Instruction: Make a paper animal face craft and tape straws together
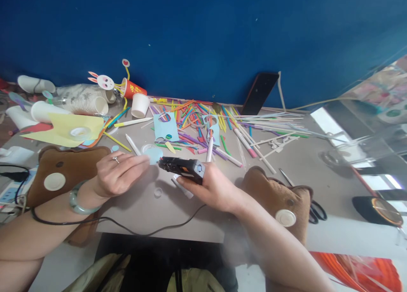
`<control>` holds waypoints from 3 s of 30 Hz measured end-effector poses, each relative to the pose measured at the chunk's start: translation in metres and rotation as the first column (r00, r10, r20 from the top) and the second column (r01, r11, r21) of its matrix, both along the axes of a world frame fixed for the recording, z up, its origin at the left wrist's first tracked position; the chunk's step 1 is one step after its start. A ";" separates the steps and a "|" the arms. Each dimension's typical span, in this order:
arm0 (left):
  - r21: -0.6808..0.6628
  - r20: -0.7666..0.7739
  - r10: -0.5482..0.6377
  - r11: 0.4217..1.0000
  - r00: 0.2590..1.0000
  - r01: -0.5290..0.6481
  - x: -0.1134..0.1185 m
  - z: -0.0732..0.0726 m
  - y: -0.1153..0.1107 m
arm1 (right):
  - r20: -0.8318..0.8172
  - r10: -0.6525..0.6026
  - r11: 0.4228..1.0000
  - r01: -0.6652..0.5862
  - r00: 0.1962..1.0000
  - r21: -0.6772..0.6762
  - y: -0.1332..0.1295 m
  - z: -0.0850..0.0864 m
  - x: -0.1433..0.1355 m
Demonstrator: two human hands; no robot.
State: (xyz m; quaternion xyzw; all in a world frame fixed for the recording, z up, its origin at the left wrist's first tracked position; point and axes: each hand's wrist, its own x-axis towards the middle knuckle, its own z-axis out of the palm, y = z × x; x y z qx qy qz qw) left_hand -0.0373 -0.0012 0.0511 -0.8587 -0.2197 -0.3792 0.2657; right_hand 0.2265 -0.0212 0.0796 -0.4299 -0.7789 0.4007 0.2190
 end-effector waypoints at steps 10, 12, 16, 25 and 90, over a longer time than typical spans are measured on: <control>0.015 -0.005 0.005 1.000 1.000 -0.005 0.001 0.000 -0.001 | -0.007 0.011 1.000 -0.011 1.000 -0.008 -0.001 -0.003 -0.002; 0.007 0.001 -0.011 1.000 1.000 0.011 0.000 -0.001 -0.001 | -0.008 0.009 1.000 -0.009 1.000 -0.012 -0.001 -0.002 -0.002; -0.022 0.017 -0.024 0.999 1.000 0.024 -0.001 -0.004 -0.001 | 0.001 -0.017 1.000 0.017 1.000 -0.002 -0.001 -0.002 -0.002; -0.010 0.008 -0.019 1.000 1.000 0.019 -0.001 -0.003 -0.001 | 0.018 -0.003 1.000 0.002 1.000 0.022 -0.001 -0.002 -0.002; 0.082 -0.035 0.017 0.997 0.999 -0.014 0.003 0.001 -0.003 | 0.038 0.017 1.000 -0.016 0.999 -0.013 -0.003 -0.002 -0.003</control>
